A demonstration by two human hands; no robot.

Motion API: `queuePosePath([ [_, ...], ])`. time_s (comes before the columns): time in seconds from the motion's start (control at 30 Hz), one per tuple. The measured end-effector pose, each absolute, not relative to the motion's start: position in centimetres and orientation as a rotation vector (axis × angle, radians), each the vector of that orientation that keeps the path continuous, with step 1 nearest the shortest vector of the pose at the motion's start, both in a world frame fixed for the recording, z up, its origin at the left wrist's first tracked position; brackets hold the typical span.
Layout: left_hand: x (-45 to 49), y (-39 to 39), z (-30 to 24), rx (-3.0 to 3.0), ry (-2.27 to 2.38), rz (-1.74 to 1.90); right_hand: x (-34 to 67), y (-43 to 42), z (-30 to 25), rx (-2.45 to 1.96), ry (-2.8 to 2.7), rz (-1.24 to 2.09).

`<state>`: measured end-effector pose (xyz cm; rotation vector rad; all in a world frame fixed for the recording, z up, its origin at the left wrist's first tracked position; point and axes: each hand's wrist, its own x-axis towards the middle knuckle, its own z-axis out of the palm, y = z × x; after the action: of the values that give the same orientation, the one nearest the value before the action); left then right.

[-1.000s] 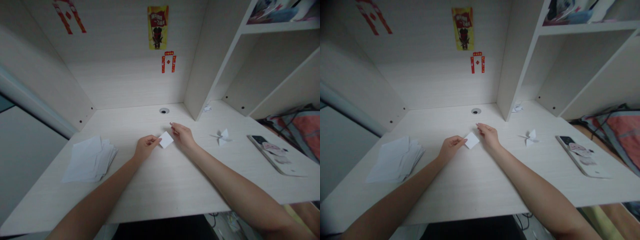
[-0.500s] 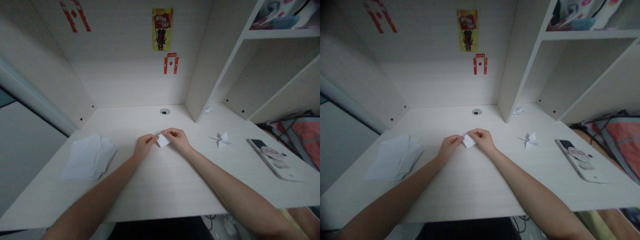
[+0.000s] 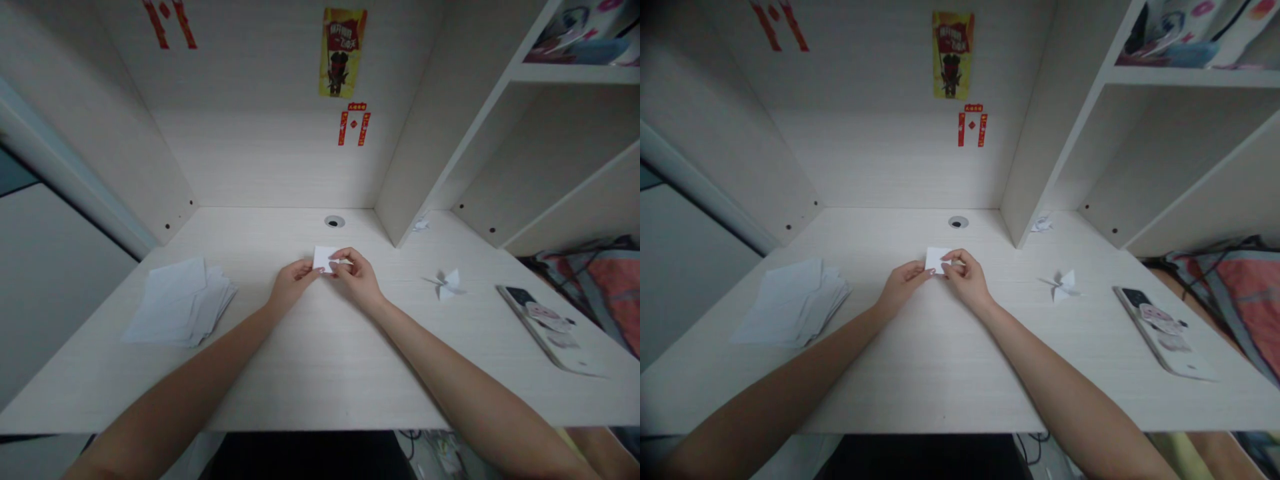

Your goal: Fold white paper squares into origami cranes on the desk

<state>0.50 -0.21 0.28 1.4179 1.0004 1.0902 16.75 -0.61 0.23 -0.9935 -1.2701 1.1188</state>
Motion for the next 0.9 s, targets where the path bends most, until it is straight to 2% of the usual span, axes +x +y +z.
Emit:
queuePosePath([
  [0.37, 0.09, 0.62, -0.12, 1.234, 1.127, 1.209, 16.75, -0.96, 0.05, -0.937, -1.561, 0.937],
  [0.9, 0.19, 0.35, 0.34, 1.325, 1.075, 1.106, 16.71, -0.91, -0.07, -1.046, -1.461, 0.806],
])
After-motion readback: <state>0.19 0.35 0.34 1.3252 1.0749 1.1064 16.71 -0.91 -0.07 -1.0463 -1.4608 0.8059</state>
